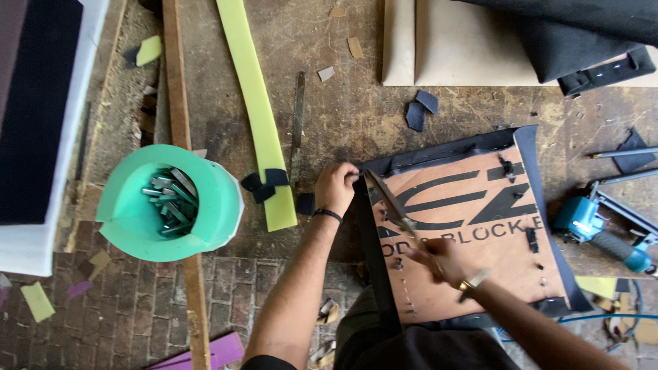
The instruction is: The person staples black fabric onto a rectangular board using a pneumatic staple gun. They trim excess fabric with scissors, fold edges, and continue stapling around the perimeter to secure the fabric.
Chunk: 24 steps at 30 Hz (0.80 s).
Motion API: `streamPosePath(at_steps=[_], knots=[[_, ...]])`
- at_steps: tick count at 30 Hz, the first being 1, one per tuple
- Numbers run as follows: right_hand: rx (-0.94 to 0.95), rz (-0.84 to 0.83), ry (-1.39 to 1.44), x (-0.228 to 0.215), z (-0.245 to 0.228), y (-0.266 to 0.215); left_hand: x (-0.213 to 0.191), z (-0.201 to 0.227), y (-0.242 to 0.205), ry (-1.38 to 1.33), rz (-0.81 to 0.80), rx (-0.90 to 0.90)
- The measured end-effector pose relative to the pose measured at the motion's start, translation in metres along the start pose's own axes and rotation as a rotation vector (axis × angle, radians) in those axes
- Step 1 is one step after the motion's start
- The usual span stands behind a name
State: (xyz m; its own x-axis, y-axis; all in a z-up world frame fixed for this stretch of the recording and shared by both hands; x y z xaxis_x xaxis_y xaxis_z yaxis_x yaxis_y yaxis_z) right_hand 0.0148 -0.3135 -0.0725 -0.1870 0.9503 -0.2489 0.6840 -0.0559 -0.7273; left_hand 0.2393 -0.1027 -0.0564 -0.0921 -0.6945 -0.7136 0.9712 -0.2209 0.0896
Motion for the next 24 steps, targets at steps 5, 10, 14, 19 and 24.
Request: streamPosePath(at_steps=[5, 10, 14, 19, 24], knots=[[-0.208, 0.389, -1.082, -0.096, -0.061, -0.018, -0.002, 0.011, 0.039, 0.06, -0.075, -0.07], [-0.369, 0.207, -1.556, -0.102, -0.147, 0.04, 0.0, 0.018, 0.057, 0.063, -0.16, -0.05], [-0.389, 0.121, -1.533, -0.077, -0.174, 0.074, -0.006, 0.021, 0.051, 0.061, -0.071, 0.021], [-0.233, 0.045, -1.526, -0.074, -0.167, 0.081, -0.047, -0.01, 0.053, -0.101, 0.247, -0.148], [-0.046, 0.081, -1.228, -0.068, -0.18, 0.117, -0.093, -0.049, 0.007, -0.132, 0.526, -0.42]])
Point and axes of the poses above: each hand's wrist, its own y-axis towards the middle knuckle, its own x-axis out of the palm, z = x × y, the point moved 7 cm from there along y, towards the middle knuckle, and after that the axes turned 3 degrees about z, right-handed, at the moved point
